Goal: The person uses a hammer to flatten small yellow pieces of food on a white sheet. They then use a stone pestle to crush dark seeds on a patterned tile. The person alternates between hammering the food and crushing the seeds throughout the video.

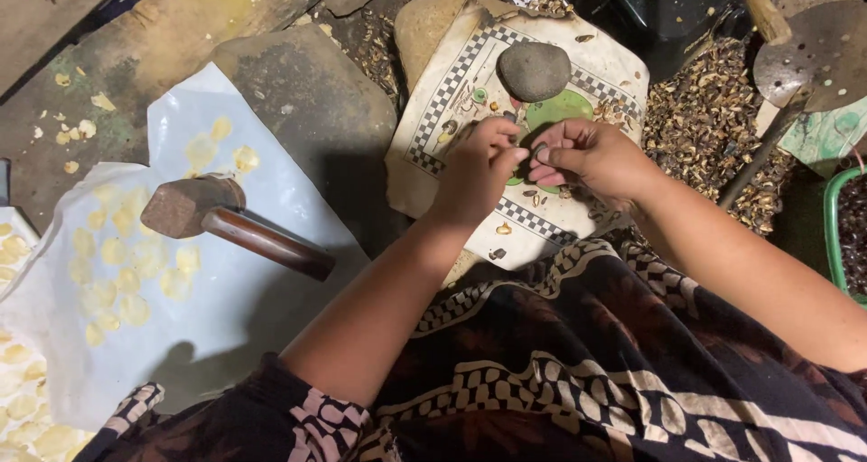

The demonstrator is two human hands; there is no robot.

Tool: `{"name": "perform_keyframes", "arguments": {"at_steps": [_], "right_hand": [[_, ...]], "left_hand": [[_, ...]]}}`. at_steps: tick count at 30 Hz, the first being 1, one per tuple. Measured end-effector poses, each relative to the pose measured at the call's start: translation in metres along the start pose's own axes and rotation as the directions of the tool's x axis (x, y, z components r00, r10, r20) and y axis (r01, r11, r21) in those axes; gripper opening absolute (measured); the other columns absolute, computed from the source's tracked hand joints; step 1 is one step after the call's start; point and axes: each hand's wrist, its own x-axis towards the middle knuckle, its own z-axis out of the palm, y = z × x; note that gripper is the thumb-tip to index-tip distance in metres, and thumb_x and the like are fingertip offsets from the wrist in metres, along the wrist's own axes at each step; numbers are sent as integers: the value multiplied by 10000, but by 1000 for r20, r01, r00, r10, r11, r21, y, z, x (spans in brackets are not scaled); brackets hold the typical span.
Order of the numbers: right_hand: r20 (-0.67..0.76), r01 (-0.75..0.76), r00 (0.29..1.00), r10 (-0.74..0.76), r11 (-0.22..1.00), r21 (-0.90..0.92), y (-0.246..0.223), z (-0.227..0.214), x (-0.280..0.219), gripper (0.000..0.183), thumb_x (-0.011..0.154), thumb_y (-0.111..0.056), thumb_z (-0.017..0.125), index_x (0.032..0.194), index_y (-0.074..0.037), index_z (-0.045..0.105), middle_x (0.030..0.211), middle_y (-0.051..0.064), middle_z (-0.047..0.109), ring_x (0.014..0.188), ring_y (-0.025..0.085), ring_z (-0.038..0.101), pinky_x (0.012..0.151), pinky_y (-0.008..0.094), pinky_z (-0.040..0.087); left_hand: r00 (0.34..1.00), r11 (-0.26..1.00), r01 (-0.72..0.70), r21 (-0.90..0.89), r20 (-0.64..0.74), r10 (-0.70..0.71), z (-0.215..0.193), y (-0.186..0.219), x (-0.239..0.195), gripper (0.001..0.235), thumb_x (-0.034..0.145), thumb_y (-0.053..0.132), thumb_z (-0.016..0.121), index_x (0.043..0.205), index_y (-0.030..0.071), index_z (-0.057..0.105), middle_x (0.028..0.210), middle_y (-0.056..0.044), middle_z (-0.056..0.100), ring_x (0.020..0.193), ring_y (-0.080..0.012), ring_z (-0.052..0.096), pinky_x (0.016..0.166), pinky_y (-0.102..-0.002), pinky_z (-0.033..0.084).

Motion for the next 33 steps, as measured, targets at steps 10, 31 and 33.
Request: {"name": "perform_keyframes", "arguments": {"at_steps": [10,31,33], "right_hand": [[-101,86,986,-132,925,-370,-7,-5,-9,250,939,-54,678,1177,-71,752,907,154,687,707,211,651,611,371,585],[97,193,967,-236,429,-882,5,39,36,310,853,-224,779,1132,-139,675,1128,149,660,1029,433,708,866,567,595],[69,124,985,-157,376,-918,10,40,37,352,847,-269,784,1165,-176,666,1189,126,648,1057,420,710,870,567,603]], "left_hand": [[988,959,6,283,145,-49,-26,16,-5,310,955,209,712,1239,202,588,1072,-150,712,983,-347,749,800,-491,640],[899,927,375,-7,246,-361,-54,-54,9,462,965,515,477,755,176,710,681,-84,683,759,-299,713,710,-387,535],[897,902,423,-89,183,-403,-63,-60,14,574,959,656,482,610,251,691,560,27,650,621,-181,699,663,-295,537]]}}
